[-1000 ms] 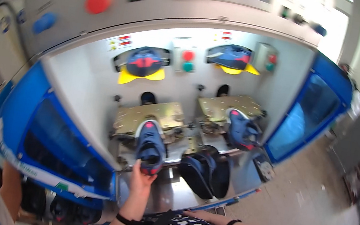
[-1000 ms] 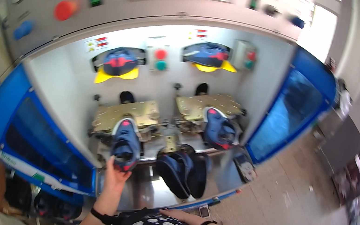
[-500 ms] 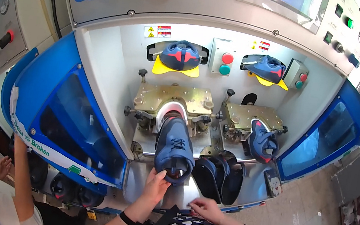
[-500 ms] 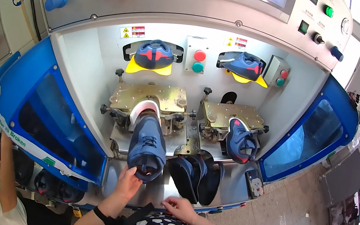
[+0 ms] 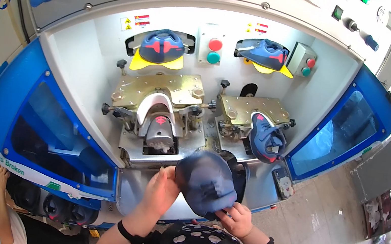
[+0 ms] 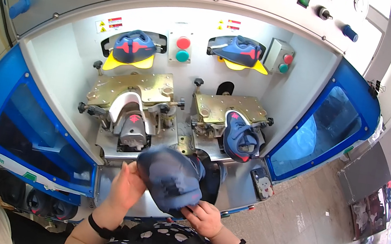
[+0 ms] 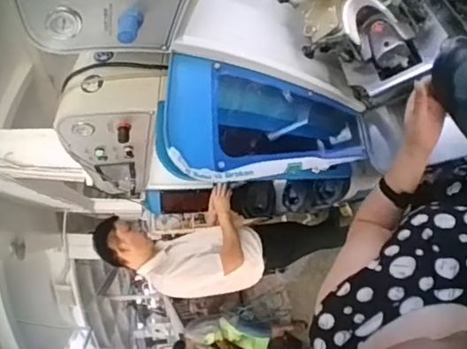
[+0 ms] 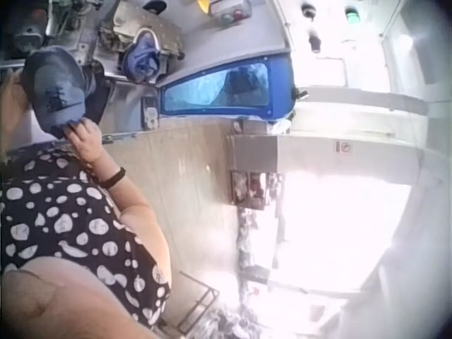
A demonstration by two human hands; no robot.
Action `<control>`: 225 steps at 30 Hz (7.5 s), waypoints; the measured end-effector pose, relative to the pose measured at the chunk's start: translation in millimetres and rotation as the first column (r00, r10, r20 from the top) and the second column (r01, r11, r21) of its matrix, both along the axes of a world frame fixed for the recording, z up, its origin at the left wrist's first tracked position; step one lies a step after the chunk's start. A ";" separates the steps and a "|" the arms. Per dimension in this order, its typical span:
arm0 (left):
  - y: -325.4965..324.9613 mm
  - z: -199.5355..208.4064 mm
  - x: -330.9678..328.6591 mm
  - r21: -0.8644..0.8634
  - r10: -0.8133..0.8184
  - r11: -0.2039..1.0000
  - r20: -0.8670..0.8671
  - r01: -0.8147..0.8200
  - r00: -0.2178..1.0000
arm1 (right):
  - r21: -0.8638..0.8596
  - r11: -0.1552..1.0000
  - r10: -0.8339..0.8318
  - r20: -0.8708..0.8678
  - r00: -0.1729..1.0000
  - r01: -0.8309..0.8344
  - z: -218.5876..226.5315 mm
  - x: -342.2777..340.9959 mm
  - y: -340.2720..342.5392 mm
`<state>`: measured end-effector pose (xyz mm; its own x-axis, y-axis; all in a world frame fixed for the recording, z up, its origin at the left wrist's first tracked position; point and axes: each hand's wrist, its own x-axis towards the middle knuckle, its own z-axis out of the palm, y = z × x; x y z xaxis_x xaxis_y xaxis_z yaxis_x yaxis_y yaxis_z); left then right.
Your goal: Operating a toe-lasting machine to shape and attach the uppers of sports shoes to the inner sole.
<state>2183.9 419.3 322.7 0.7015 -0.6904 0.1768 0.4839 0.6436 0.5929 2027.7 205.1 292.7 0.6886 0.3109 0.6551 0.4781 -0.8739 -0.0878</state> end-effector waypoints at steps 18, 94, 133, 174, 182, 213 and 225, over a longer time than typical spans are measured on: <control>-152.4 10.6 -29.2 0.581 -0.195 0.814 0.260 0.008 0.946 | 0.395 0.540 -0.672 -0.329 0.663 0.743 -79.2 -134.1 -125.3; 65.5 -40.7 45.3 0.304 0.285 0.933 -0.294 -0.194 0.912 | 0.288 0.944 -0.039 -0.378 0.925 0.158 76.4 161.4 132.9; 72.1 -110.9 60.9 0.403 0.260 0.906 -0.291 -0.128 0.921 | 0.349 0.785 -0.441 -0.265 0.857 0.512 -20.5 133.1 37.3; -40.2 -17.2 31.0 0.502 -0.496 0.847 0.633 0.173 0.595 | -0.015 0.960 0.280 0.152 0.948 -0.281 129.0 23.9 -2.3; -7.1 -28.6 17.7 0.121 -0.462 0.864 -0.195 0.489 0.865 | 0.288 0.957 0.027 0.026 0.999 -0.033 169.7 53.9 0.5; 90.6 4.8 -52.9 0.537 -0.018 0.844 0.030 -0.001 0.999 | 0.295 0.936 -0.279 0.295 0.914 0.191 151.7 216.6 -33.9; -25.1 -2.7 -15.1 0.666 -0.475 0.673 0.055 0.322 0.878 | 0.379 -0.873 0.187 -0.319 0.929 0.306 -196.7 -88.5 -125.1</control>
<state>2168.8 394.2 319.9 0.3316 -0.8978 -0.2899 0.4225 -0.1334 0.8965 1939.1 80.0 96.0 0.5989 -0.4376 -0.6707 0.1947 0.8920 -0.4080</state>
